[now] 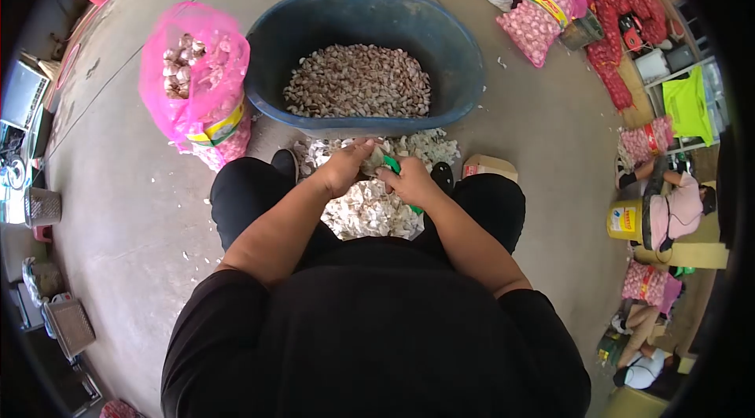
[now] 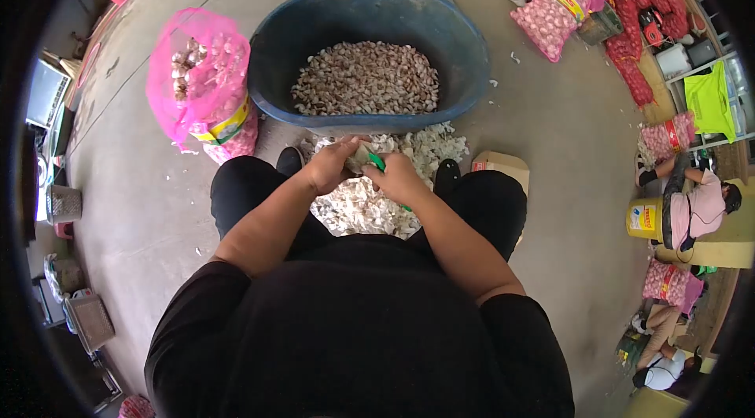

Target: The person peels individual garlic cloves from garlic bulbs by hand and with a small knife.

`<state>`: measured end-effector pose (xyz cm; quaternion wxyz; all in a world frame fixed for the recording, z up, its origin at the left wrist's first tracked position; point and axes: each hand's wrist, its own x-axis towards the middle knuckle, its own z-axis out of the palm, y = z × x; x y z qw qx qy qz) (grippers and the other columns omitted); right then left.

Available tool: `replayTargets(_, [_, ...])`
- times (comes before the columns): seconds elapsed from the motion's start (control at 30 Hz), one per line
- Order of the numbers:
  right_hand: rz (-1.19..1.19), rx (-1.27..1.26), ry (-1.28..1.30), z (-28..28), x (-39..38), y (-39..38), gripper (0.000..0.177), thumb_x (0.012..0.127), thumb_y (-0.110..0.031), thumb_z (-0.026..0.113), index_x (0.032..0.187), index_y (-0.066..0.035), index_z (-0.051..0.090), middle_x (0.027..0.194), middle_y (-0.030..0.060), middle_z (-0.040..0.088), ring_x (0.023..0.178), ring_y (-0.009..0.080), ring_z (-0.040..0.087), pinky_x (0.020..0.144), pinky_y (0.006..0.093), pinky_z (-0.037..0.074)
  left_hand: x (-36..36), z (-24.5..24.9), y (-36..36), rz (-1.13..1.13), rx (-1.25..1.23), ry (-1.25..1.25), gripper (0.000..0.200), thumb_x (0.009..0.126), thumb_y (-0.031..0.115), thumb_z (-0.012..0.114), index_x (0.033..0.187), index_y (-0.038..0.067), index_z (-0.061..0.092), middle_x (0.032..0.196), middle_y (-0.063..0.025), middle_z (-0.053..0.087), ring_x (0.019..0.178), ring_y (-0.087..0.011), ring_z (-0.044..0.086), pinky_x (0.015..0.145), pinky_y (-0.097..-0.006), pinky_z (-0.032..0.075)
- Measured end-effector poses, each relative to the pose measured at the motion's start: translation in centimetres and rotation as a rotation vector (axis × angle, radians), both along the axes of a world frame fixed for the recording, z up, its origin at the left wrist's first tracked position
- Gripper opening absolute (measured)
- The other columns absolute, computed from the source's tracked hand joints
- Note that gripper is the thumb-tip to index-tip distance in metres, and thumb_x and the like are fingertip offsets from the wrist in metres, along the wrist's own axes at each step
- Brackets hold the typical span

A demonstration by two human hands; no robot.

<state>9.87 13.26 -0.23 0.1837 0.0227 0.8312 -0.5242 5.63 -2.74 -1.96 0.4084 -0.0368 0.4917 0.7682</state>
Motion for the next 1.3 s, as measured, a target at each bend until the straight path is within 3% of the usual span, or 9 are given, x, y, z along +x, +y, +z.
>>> replayTargets(0.13, [-0.067, -0.033, -0.018, 0.0, -0.2, 0.2, 0.023, 0.076, -0.017, 0.053, 0.065, 0.003, 0.054, 0.052, 0.009, 0.055, 0.047, 0.0164, 0.053, 0.048, 0.0308, 0.042, -1.2, -2.1, 0.4, -0.086, -0.705, 0.816, 0.047, 0.088, 0.039, 0.041, 0.114, -0.001, 0.042, 0.097, -0.0112, 0.052, 0.086, -0.0165, 0.052, 0.075, -0.029, 0.044])
replayTargets(0.17, [-0.076, -0.079, -0.036, -0.2, -0.2, 0.3, 0.022, 0.076, -0.016, 0.052, 0.065, 0.003, 0.054, 0.052, 0.0084, 0.054, 0.045, 0.016, 0.052, 0.046, 0.0303, 0.041, -0.7, 0.6, 0.9, -0.111, -0.336, 0.399, 0.051, 0.087, 0.041, 0.042, 0.112, -0.003, 0.042, 0.084, -0.0115, 0.054, 0.069, -0.0157, 0.054, 0.064, -0.0269, 0.047])
replayTargets(0.3, [-0.147, -0.399, -0.18, -0.3, 0.0, 0.3, 0.018, 0.078, -0.015, 0.05, 0.068, 0.0, 0.051, 0.05, 0.006, 0.051, 0.04, 0.0141, 0.047, 0.039, 0.0281, 0.038, -0.2, 1.5, 1.2, -0.075, -0.379, 0.342, 0.049, 0.085, 0.041, 0.046, 0.102, -0.005, 0.046, 0.061, -0.0045, 0.05, 0.05, -0.0104, 0.049, 0.042, -0.0234, 0.041])
replayTargets(0.73, [-0.323, -1.262, -0.352, 4.2, 1.0, 0.1, 0.005, 0.081, -0.011, 0.047, 0.079, -0.007, 0.048, 0.05, 0.0096, 0.045, 0.038, 0.0145, 0.039, 0.036, 0.0269, 0.03, -1.0, 0.8, -1.0, -0.037, 0.36, -0.265, 0.039, 0.086, 0.042, 0.04, 0.095, 0.007, 0.054, 0.07, -0.0045, 0.056, 0.046, -0.0113, 0.048, 0.035, -0.0192, 0.032])
replayTargets(0.87, [-0.574, -0.777, -0.259, 3.0, -0.2, 1.4, 0.014, 0.079, -0.013, 0.05, 0.069, -0.006, 0.043, 0.052, 0.007, 0.043, 0.04, 0.0129, 0.037, 0.038, 0.0261, 0.031, -1.7, 1.3, -1.0, 0.09, 0.219, -0.183, 0.042, 0.086, 0.045, 0.04, 0.096, 0.007, 0.054, 0.077, -0.0035, 0.057, 0.053, -0.0117, 0.049, 0.04, -0.0206, 0.031])
replayTargets(1.0, [-0.736, -0.752, -0.199, 0.5, -0.8, 2.5, 0.011, 0.077, -0.014, 0.053, 0.073, -0.006, 0.046, 0.054, 0.0072, 0.044, 0.041, 0.012, 0.037, 0.039, 0.0256, 0.032, -2.1, 0.9, -1.0, 0.15, 0.253, -0.224, 0.039, 0.085, 0.044, 0.043, 0.093, 0.007, 0.053, 0.074, -0.004, 0.056, 0.051, -0.0121, 0.047, 0.039, -0.0207, 0.03])
replayTargets(1.13, [-0.127, 0.283, 0.226, -3.9, -0.4, 2.7, 0.03, 0.081, -0.027, 0.054, 0.084, 0.002, 0.046, 0.062, 0.0161, 0.053, 0.052, 0.0291, 0.053, 0.049, 0.0403, 0.04, -2.5, 0.3, -1.1, 0.183, 0.175, -0.168, 0.037, 0.085, 0.043, 0.045, 0.093, 0.008, 0.052, 0.075, -0.0037, 0.055, 0.05, -0.0113, 0.046, 0.039, -0.0205, 0.029])
replayTargets(1.17, [-0.156, 0.398, 0.197, -3.1, 0.2, 1.7, 0.037, 0.081, -0.031, 0.053, 0.092, 0.003, 0.043, 0.069, 0.0227, 0.053, 0.064, 0.0398, 0.054, 0.056, 0.045, 0.04, -2.6, -0.1, -0.9, 0.202, 0.129, -0.145, 0.037, 0.085, 0.043, 0.044, 0.093, 0.008, 0.052, 0.075, -0.0035, 0.055, 0.051, -0.0109, 0.046, 0.039, -0.0205, 0.029])
replayTargets(1.3, [-0.126, 0.388, 0.267, 0.5, 0.1, 0.3, 0.027, 0.085, -0.026, 0.048, 0.086, 0.0, 0.042, 0.066, 0.0228, 0.053, 0.064, 0.0398, 0.053, 0.055, 0.0433, 0.039, -2.6, -1.4, -0.6, 0.22, -0.118, 0.025, 0.038, 0.087, 0.043, 0.041, 0.094, 0.007, 0.052, 0.079, -0.0032, 0.055, 0.055, -0.0099, 0.049, 0.041, -0.0206, 0.033])
